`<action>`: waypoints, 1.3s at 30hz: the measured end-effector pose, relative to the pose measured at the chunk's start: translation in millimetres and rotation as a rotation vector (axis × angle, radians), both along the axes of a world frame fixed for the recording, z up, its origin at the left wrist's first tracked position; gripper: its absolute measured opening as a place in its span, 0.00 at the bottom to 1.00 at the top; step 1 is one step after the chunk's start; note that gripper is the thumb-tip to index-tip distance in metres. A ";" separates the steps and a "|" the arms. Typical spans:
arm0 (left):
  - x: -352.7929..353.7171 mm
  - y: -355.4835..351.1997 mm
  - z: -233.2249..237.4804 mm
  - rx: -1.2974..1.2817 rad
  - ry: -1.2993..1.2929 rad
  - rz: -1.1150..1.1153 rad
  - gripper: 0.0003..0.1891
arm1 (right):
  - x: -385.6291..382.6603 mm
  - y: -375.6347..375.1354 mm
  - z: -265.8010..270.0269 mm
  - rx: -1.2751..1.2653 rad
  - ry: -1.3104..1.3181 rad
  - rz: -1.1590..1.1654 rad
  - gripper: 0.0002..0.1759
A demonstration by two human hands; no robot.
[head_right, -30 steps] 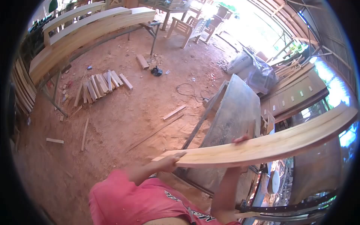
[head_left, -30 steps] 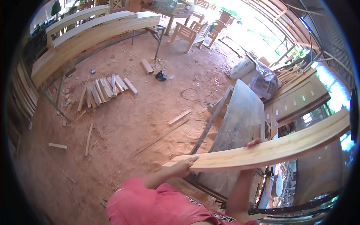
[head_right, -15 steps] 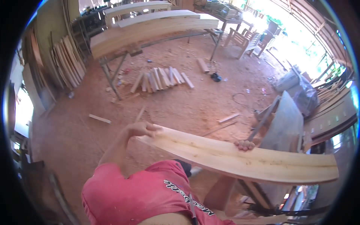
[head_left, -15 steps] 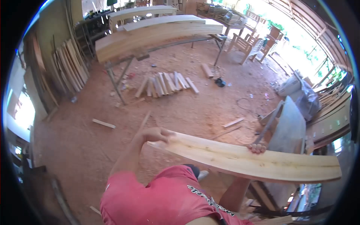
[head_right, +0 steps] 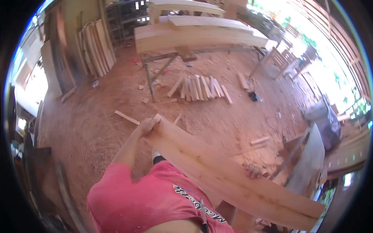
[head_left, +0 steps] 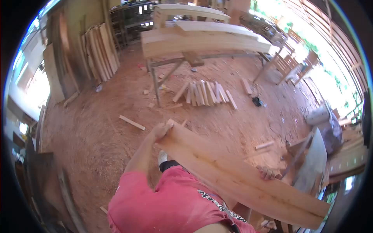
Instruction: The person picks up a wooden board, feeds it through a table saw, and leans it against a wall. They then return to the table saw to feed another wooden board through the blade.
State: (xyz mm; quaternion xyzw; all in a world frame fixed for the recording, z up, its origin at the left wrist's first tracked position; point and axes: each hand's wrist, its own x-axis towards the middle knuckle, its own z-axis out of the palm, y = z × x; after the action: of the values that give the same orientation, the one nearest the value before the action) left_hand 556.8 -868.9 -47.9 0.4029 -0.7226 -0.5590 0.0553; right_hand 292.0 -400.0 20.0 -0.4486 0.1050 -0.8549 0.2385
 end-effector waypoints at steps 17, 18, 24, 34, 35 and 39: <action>292.5 -124.1 -60.5 0.692 0.713 1.021 0.33 | 56.5 -516.7 17.2 0.748 -0.732 0.158 0.29; 294.1 -119.5 -68.8 0.675 0.700 1.059 0.33 | 51.4 -532.9 4.9 0.724 -0.729 0.328 0.30; 259.7 -123.0 -62.3 0.500 0.641 1.221 0.34 | -13.3 -657.2 -66.3 0.552 -0.699 0.654 0.34; 133.4 -311.3 63.0 0.265 0.979 1.195 0.29 | -79.5 -862.5 64.8 0.752 -1.046 0.171 0.31; 130.1 -329.4 72.2 0.219 0.945 1.184 0.29 | -78.4 -873.4 65.3 0.739 -1.063 0.169 0.31; 122.2 -396.8 98.1 0.023 0.750 1.118 0.27 | -69.3 -884.7 31.0 0.925 -0.506 0.115 0.28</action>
State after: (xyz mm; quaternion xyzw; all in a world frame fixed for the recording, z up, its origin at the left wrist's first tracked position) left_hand 679.0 -1265.7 50.2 0.4955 -0.3311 -0.5561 0.5793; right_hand 222.7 -1284.7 51.1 -0.0812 0.3856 -0.7862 0.4760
